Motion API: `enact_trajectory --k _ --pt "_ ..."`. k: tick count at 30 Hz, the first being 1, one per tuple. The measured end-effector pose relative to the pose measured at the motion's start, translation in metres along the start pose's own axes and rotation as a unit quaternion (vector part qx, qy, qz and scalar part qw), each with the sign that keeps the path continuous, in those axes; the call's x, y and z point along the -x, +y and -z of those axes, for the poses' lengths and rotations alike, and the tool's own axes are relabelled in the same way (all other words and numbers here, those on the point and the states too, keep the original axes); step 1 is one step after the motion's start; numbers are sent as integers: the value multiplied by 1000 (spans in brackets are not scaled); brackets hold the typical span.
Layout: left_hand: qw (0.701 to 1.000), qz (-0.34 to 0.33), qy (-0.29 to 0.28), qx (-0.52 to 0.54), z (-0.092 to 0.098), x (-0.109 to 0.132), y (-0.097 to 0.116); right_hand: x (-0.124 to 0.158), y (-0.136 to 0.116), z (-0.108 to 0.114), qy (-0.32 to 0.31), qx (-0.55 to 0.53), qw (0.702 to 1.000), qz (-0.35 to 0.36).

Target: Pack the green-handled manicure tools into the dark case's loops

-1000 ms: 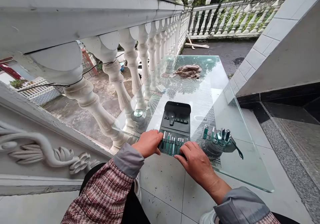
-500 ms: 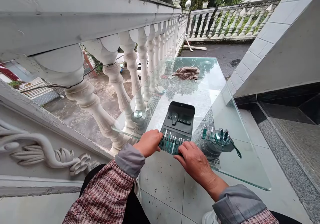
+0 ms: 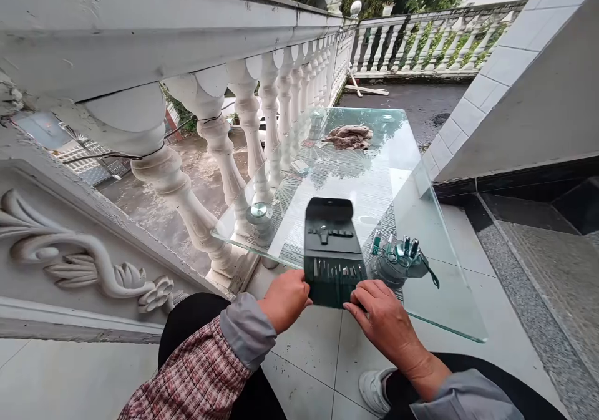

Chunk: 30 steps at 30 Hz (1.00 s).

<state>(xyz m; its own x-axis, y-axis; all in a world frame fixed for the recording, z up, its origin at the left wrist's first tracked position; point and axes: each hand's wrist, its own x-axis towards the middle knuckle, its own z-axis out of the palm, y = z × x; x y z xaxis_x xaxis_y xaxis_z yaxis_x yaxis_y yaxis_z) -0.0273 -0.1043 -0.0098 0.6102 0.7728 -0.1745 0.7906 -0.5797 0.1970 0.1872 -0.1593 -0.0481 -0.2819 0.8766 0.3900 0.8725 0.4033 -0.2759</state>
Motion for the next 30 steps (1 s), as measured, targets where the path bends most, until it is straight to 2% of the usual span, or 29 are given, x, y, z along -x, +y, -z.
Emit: enact_trajectory --k 2,7,11,16,18,21,24,27,30 --pt "999 12 16 31 -10 5 3 6 1 2 -3 -15 1000 -4" --pt "984 64 108 127 -20 2 4 -1 9 1 13 -40 999 -14" --pt "945 98 188 250 -23 -11 2 -15 20 -1 24 -74 996 -43" --pt "909 128 196 345 -32 -25 1 -23 34 -3 38 -99 993 -49" --pt "865 125 214 435 -33 -28 1 -22 35 -4 52 -93 994 -39" --pt "834 115 225 491 -32 -31 3 -15 33 -3 138 -52 988 -40" --pt "830 105 237 494 -30 -32 3 -1 29 1 209 -12 978 -26" --pt "836 93 238 485 -30 -34 3 14 26 9 213 -1 977 -7" --pt "835 92 235 488 -30 -35 3 24 23 19 203 -4 979 -21"
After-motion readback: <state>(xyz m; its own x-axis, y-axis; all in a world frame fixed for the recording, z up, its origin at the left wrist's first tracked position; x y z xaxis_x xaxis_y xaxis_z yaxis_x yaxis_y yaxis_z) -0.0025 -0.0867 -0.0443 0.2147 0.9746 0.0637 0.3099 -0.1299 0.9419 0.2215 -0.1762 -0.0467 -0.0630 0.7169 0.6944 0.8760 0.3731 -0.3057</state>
